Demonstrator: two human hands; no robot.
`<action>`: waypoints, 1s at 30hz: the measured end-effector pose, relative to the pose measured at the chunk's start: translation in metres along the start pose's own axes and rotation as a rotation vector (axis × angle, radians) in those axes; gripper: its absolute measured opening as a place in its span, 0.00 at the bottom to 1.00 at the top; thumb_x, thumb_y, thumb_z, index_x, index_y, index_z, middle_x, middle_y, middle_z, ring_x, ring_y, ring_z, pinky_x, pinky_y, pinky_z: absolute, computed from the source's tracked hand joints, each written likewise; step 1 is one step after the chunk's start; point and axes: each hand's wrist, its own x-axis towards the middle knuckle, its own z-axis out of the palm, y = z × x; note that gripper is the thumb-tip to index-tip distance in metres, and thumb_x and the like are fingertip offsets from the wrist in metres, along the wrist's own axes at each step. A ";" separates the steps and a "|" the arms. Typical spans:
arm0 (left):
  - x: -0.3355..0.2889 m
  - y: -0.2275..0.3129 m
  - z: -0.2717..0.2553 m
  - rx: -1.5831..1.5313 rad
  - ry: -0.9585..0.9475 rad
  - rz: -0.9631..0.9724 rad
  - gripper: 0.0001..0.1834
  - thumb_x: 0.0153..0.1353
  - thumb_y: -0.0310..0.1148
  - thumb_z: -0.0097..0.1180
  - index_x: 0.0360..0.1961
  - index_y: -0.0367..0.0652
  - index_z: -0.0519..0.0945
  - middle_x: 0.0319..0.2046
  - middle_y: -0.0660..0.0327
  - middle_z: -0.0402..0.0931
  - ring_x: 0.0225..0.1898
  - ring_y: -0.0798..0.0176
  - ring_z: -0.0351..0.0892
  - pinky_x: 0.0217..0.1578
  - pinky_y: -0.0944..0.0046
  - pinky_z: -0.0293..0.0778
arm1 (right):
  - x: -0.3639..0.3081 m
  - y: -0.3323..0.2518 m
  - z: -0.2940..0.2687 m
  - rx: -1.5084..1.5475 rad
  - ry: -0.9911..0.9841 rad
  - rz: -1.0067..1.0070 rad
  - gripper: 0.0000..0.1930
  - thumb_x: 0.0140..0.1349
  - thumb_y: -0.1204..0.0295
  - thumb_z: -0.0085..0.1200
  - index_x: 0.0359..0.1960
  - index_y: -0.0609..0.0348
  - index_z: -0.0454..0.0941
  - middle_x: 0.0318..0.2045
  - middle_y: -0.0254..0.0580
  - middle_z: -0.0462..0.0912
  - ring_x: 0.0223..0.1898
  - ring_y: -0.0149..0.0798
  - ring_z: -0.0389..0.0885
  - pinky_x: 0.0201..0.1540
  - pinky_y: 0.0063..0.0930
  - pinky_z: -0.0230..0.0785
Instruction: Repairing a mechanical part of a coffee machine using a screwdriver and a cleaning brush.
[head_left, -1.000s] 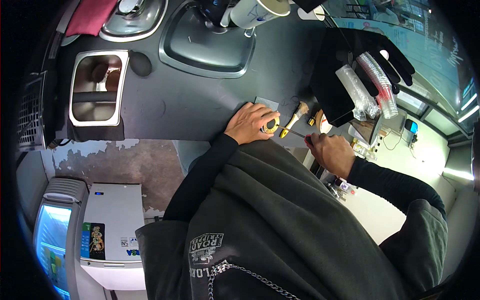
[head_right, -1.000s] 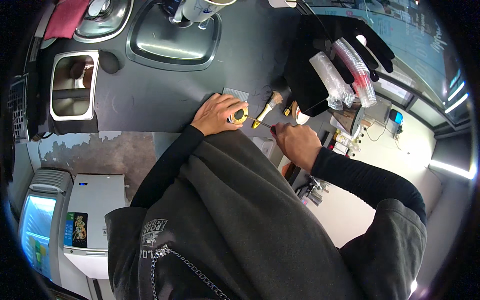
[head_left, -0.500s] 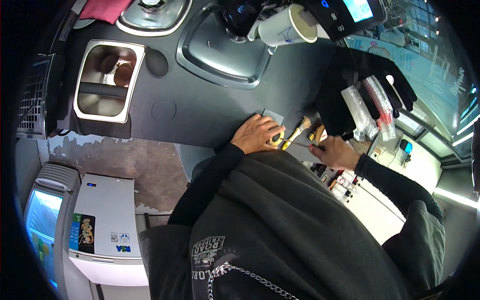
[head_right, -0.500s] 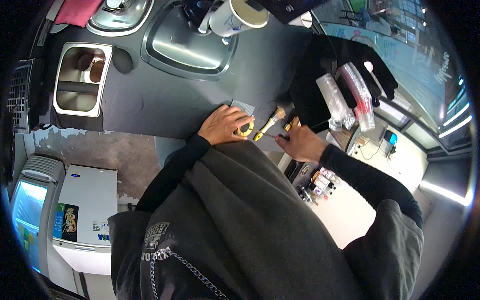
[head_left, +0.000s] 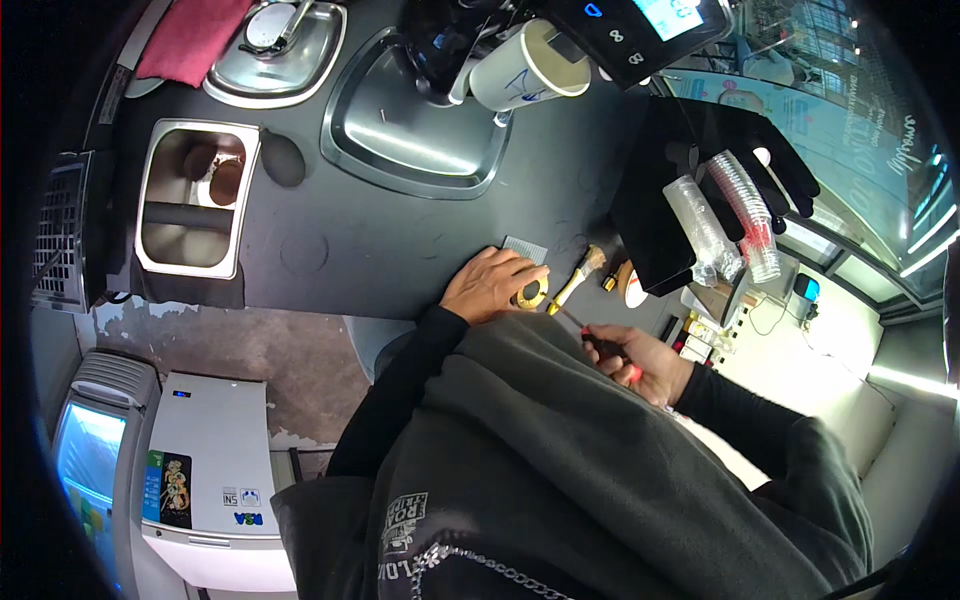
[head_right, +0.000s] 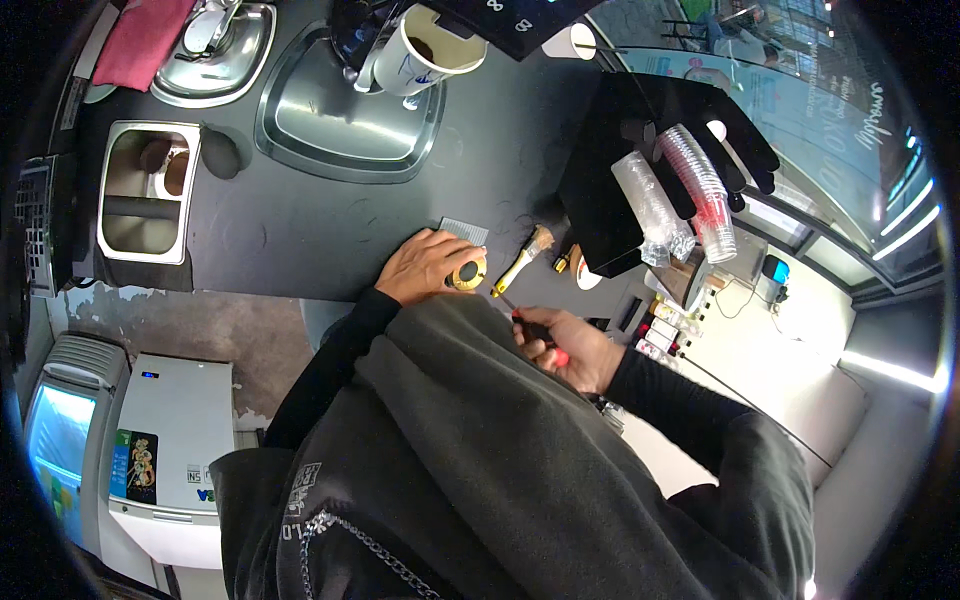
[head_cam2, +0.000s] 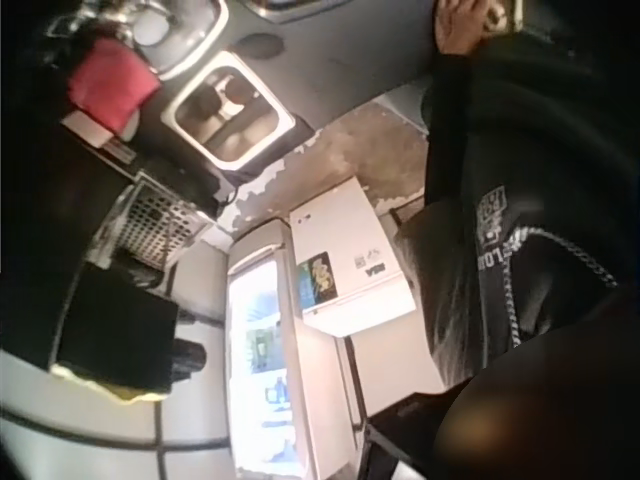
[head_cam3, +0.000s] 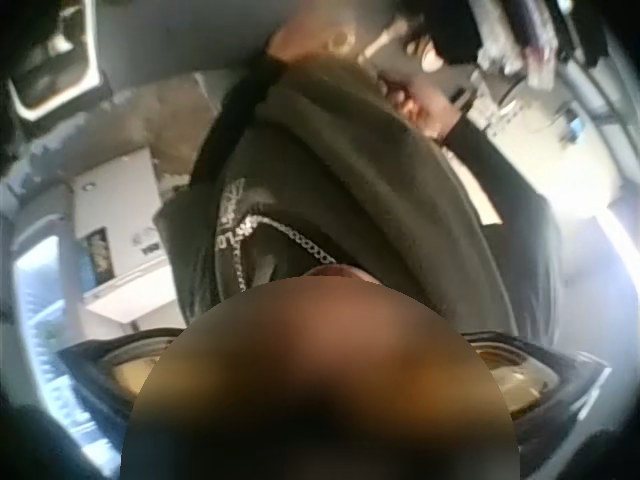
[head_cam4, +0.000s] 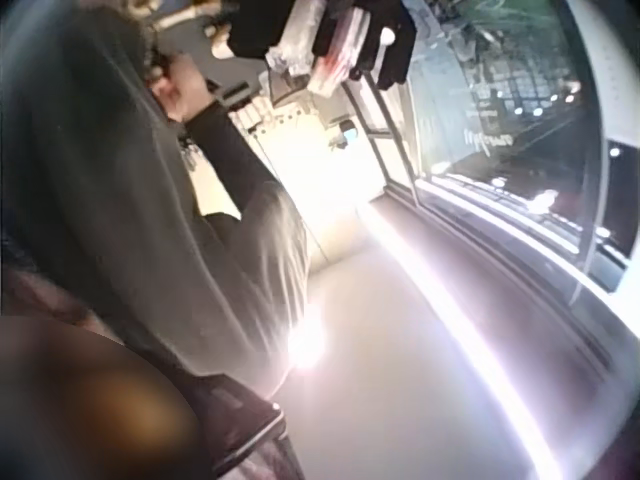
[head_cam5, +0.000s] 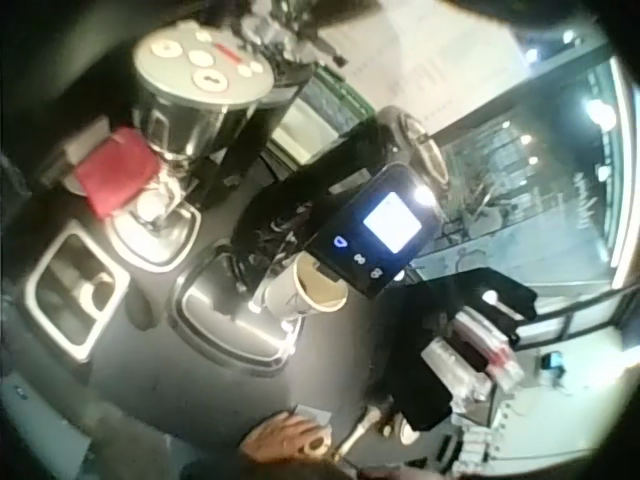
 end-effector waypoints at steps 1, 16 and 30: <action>0.001 -0.001 0.001 0.001 0.005 0.003 0.37 0.56 0.54 0.73 0.65 0.54 0.78 0.57 0.68 0.82 0.60 0.62 0.77 0.60 0.56 0.70 | 0.005 -0.002 -0.010 -0.002 0.001 -0.005 0.15 0.81 0.60 0.47 0.38 0.57 0.74 0.24 0.29 0.73 0.12 0.20 0.60 0.10 0.13 0.57; 0.000 0.004 -0.003 -0.028 -0.030 -0.059 0.36 0.55 0.51 0.75 0.64 0.57 0.79 0.58 0.68 0.81 0.62 0.63 0.76 0.63 0.53 0.68 | -0.001 -0.008 0.003 -0.771 0.300 -0.030 0.23 0.79 0.46 0.48 0.40 0.53 0.79 0.15 0.24 0.71 0.08 0.21 0.61 0.09 0.20 0.53; 0.002 0.005 -0.002 -0.030 0.045 -0.032 0.34 0.53 0.48 0.76 0.62 0.55 0.81 0.57 0.66 0.81 0.59 0.61 0.78 0.60 0.56 0.70 | -0.003 -0.018 0.017 -1.540 0.536 -0.236 0.40 0.77 0.39 0.42 0.48 0.74 0.84 0.38 0.68 0.88 0.36 0.54 0.91 0.44 0.44 0.81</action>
